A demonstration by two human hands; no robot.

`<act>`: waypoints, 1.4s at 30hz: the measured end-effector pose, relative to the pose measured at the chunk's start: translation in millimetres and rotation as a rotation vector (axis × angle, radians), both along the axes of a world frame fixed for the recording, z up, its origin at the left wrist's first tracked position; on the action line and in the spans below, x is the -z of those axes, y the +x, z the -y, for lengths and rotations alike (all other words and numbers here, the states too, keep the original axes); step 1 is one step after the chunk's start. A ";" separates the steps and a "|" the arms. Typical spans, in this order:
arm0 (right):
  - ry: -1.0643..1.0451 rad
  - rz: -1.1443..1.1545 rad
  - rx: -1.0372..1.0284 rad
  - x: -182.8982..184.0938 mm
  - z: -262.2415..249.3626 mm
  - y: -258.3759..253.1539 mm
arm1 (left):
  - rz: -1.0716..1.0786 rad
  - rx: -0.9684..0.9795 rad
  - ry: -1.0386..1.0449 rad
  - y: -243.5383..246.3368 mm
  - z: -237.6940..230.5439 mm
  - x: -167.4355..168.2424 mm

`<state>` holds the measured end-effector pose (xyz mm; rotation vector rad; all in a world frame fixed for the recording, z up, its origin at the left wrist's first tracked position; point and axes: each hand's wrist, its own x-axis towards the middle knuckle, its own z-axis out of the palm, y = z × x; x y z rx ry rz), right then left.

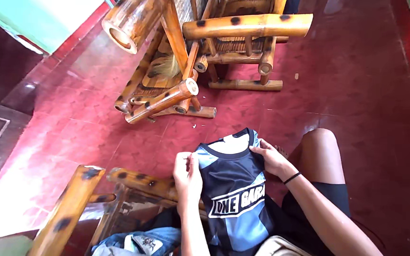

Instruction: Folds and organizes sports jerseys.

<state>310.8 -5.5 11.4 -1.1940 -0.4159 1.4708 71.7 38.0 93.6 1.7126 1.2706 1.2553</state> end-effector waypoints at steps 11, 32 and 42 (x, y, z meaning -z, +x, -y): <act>0.111 0.043 0.007 1.1 1.1 3.7 | 0.211 0.118 -0.207 19.0 8.3 -41.1; 0.985 0.708 0.609 -254.4 -8.4 61.5 | 0.091 0.388 0.384 17.0 -65.4 -238.5; 0.945 1.024 0.420 -480.8 22.3 136.7 | -0.742 0.540 0.379 37.4 -61.3 -402.4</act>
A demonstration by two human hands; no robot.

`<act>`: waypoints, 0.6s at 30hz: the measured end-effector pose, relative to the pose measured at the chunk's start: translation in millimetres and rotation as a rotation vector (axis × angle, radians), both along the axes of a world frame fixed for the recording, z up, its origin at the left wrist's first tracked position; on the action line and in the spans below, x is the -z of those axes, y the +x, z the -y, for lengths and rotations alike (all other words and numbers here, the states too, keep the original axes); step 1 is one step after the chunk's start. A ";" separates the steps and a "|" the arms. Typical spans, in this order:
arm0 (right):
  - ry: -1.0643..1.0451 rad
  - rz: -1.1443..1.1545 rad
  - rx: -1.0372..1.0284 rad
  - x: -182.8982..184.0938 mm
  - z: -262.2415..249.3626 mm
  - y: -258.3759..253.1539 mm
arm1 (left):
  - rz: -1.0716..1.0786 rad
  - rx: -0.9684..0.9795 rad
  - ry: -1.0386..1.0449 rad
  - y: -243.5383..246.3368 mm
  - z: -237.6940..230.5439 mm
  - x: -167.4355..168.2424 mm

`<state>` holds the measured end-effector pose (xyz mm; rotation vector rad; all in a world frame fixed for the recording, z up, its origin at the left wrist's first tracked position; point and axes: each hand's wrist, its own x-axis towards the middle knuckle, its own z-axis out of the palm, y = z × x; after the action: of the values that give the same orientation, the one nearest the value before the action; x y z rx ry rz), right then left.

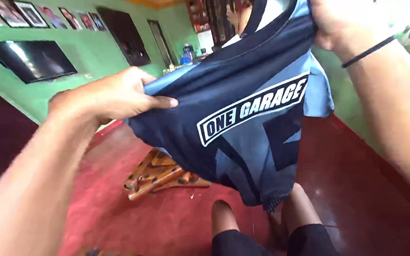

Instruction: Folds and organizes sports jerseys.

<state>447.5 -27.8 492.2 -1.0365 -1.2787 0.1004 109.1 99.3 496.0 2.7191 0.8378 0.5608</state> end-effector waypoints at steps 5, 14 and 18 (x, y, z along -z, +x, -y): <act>-0.553 0.543 -0.267 5.2 55.0 14.1 | 0.107 0.201 0.184 -18.9 -53.8 -48.8; -0.406 0.338 0.126 84.4 40.1 108.5 | 0.379 -0.228 0.159 -15.5 -55.5 -24.4; -0.454 0.537 0.455 85.2 34.9 123.3 | 0.390 -0.327 0.080 21.4 -59.7 -3.5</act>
<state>570.8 -62.7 407.0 -1.8101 -1.4950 -0.2652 130.5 159.0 499.5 2.4221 1.1705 1.1680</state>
